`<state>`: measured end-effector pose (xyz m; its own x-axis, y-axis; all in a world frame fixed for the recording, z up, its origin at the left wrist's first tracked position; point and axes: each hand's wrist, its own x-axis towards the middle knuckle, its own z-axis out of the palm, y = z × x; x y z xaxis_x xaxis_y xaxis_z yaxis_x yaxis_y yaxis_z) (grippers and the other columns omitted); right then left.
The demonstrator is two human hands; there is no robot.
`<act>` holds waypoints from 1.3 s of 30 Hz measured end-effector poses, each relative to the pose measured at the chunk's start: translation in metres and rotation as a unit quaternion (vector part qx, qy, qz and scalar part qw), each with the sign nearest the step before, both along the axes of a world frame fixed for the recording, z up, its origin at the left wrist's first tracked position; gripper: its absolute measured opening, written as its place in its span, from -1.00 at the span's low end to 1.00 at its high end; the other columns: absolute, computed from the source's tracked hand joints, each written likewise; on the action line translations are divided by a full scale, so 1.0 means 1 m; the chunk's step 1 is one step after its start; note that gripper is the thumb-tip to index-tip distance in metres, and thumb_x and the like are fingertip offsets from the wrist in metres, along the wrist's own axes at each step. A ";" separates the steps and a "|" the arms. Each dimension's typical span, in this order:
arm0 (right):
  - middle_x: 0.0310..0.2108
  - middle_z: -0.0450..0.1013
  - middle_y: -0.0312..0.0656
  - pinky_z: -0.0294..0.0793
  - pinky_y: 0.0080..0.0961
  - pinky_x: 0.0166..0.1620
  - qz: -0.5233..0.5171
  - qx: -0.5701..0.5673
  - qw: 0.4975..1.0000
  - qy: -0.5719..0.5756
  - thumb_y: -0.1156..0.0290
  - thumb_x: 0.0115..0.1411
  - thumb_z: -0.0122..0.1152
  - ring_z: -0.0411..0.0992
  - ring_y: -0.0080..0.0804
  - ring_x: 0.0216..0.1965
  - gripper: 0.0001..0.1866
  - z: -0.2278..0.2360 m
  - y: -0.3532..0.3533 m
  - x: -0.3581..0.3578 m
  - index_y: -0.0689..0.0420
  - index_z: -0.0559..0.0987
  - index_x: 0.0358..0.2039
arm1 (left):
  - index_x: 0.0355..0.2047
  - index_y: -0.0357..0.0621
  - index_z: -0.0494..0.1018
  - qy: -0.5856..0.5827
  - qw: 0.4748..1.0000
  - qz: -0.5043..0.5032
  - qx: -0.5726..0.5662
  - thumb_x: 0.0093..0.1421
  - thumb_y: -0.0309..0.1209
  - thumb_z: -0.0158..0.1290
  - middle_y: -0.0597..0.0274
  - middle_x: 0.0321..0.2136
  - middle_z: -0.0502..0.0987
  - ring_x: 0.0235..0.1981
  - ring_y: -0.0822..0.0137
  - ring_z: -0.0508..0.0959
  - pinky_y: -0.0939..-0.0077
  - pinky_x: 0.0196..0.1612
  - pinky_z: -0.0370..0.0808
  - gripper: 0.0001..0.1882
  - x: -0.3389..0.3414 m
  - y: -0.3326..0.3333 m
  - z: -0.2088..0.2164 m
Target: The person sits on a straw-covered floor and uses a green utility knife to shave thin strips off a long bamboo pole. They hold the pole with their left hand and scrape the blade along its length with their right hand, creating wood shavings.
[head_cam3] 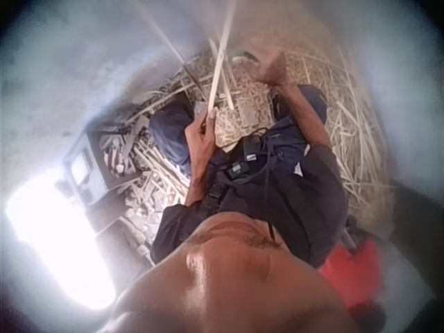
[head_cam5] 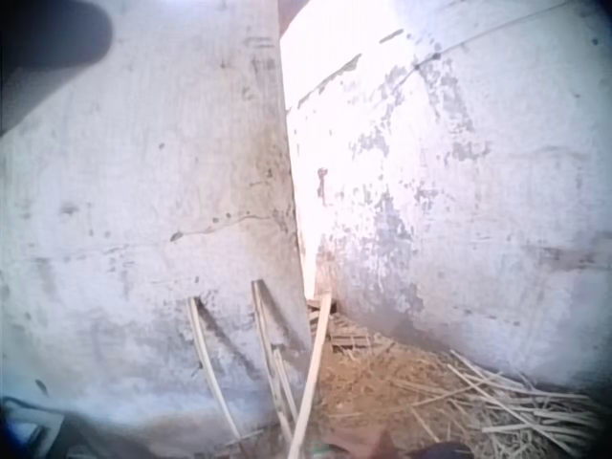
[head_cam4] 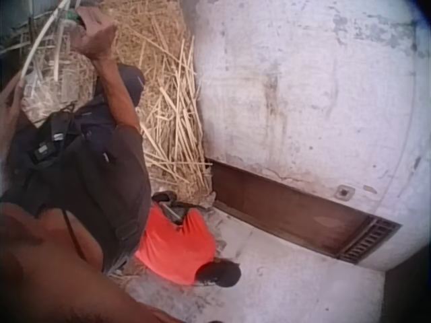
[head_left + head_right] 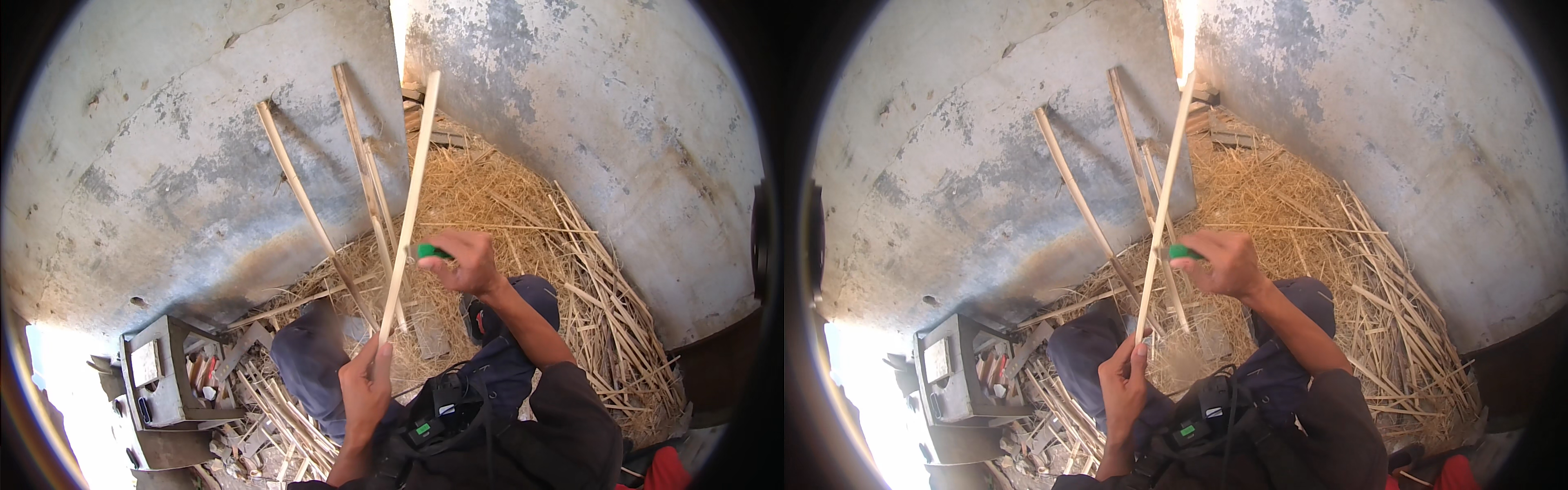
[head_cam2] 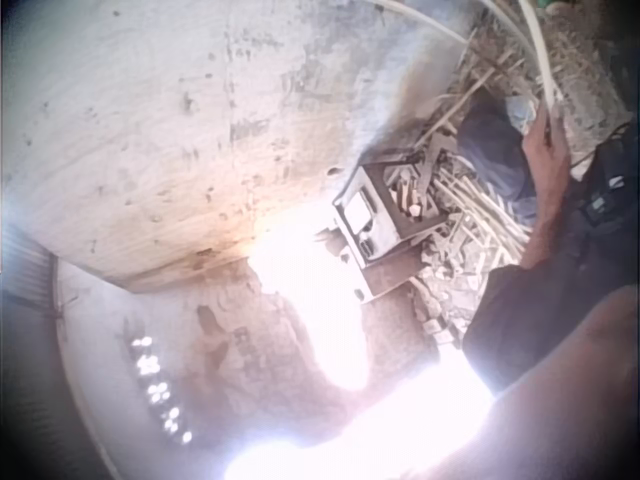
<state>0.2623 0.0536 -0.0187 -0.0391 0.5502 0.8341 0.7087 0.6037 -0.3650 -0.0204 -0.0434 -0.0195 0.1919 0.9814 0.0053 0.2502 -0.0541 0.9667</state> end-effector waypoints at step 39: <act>-0.23 0.61 -0.32 0.49 -0.54 -0.09 0.244 -0.340 0.847 0.328 0.22 0.44 0.37 0.50 -0.57 -0.23 -0.65 0.012 -0.002 0.008 0.18 0.69 0.09 | 0.23 -0.25 0.62 -0.059 0.995 -0.068 -0.039 0.39 -0.42 0.34 0.23 -0.22 0.68 -0.31 0.51 0.63 0.58 -0.22 0.56 -0.57 0.029 0.040 -0.001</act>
<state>0.2703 0.0515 -0.0064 -0.0519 0.9641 0.2605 -0.0557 0.2576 -0.9646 0.0087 -0.0035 -0.0208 0.3258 0.9446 -0.0391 0.1300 -0.0038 0.9915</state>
